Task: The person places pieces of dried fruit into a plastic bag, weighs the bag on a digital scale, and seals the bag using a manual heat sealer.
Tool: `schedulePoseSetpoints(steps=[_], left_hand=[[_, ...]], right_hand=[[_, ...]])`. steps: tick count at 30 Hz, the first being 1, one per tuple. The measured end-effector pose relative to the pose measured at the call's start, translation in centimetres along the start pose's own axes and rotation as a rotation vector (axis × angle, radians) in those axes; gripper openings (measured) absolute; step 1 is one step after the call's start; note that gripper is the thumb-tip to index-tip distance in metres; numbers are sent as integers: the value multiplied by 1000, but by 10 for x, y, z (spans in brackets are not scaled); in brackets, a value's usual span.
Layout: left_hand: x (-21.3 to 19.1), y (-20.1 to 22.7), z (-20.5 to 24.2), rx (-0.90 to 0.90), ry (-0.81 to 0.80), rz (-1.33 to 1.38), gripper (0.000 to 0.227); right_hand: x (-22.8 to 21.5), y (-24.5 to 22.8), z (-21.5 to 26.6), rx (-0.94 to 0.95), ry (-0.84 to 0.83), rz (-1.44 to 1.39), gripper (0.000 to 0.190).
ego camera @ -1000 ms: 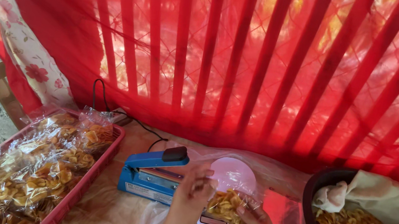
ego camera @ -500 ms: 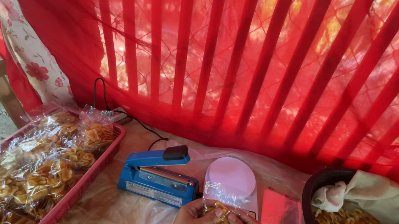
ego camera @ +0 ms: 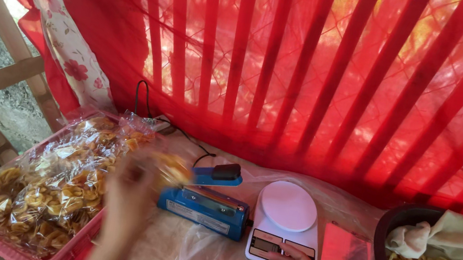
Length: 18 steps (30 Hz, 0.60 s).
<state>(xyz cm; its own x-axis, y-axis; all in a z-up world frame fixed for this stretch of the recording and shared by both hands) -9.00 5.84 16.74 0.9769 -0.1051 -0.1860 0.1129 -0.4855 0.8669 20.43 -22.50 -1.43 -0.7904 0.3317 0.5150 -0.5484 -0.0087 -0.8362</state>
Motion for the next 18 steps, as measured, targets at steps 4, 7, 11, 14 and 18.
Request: schedulePoseSetpoints(steps=[4, 7, 11, 14, 18], left_hand=[[-65, -34, -99, 7, 213, -328, 59], [-80, -86, -138, 66, 126, -696, 90], [-79, -110, -139, -47, 25, -1050, 77], [-71, -65, -107, 236, 249, -959, 75], [-26, 14, -43, 568, 320, -571, 45]], right_hand=[[-20, 35, -7, 3, 146, -23, 52], [-22, 50, -7, 19, 182, 31, 50], [-27, 51, -8, -6, 130, 126, 50], [-42, 50, -9, -70, 134, 83, 47], [-73, 18, 11, -226, 411, 252, 34]])
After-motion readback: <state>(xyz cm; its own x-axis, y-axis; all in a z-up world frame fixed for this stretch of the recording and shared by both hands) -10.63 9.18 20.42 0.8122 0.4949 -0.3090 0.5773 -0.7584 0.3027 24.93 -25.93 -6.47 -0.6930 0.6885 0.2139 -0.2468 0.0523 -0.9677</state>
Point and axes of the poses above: each hand's wrist, its own z-axis away from the middle knuckle, its own x-axis out of the palm, y = z × x, the point moved 3 cm from there along -z, towards the middle knuckle, and after that the axes turned 8 degrees about -z, right-handed, at the moved point
